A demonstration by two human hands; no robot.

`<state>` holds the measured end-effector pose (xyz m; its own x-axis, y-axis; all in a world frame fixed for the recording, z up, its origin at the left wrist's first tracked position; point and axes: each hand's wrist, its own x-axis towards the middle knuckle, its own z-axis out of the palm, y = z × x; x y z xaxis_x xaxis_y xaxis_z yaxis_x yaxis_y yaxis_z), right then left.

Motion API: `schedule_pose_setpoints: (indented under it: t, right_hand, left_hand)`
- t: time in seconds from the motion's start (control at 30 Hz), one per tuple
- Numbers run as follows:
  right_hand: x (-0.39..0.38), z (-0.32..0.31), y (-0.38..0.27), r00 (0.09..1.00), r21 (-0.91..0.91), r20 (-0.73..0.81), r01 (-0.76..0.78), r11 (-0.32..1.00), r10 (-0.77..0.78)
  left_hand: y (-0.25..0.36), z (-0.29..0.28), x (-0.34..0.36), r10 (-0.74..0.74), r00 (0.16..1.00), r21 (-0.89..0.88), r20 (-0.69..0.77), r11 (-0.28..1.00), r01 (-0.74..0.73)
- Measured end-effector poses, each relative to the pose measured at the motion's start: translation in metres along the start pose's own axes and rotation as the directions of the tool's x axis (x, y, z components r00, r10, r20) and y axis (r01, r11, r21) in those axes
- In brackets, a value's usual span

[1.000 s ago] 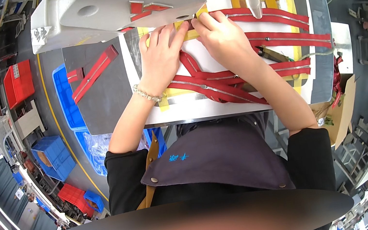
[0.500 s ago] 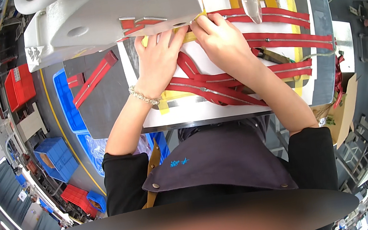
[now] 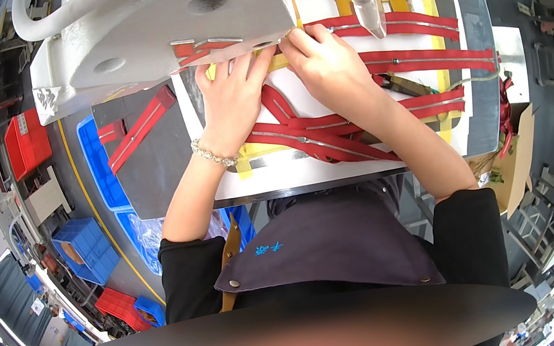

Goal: The recorder uses an industrial sewing machine to attach zippers or small fabric tabs to leather/fabric components.

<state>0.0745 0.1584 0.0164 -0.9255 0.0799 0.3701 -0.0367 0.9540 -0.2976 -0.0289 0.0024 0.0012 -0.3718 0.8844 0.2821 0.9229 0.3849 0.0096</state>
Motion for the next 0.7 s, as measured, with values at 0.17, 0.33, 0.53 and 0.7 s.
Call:
schedule_pose_setpoints:
  t: [0.17, 0.33, 0.53, 0.7]
  right_hand:
    - [0.0000, -0.0004, -0.0001, 1.000, -0.007, -0.002, -0.003, 1.000, 0.003]
    - [-0.0004, 0.0020, -0.0001, 1.000, -0.032, 0.003, 0.004, 0.999, -0.003]
    - [-0.0007, 0.0044, 0.0013, 1.000, -0.029, -0.001, 0.022, 0.999, -0.022]
    - [-0.0033, 0.0048, 0.0056, 0.999, -0.049, 0.007, 0.033, 0.998, -0.033]
  left_hand:
    - [0.0006, -0.0009, 0.0012, 0.017, 0.999, 0.008, -0.048, 1.000, -0.016]
    - [-0.0007, 0.0022, -0.0003, 0.010, 0.998, 0.017, -0.058, 1.000, -0.009]
    - [-0.0022, 0.0045, -0.0029, 0.001, 0.999, 0.036, -0.032, 0.999, 0.000]
    - [-0.0021, 0.0046, -0.0021, 0.005, 1.000, 0.100, -0.012, 0.995, -0.004]
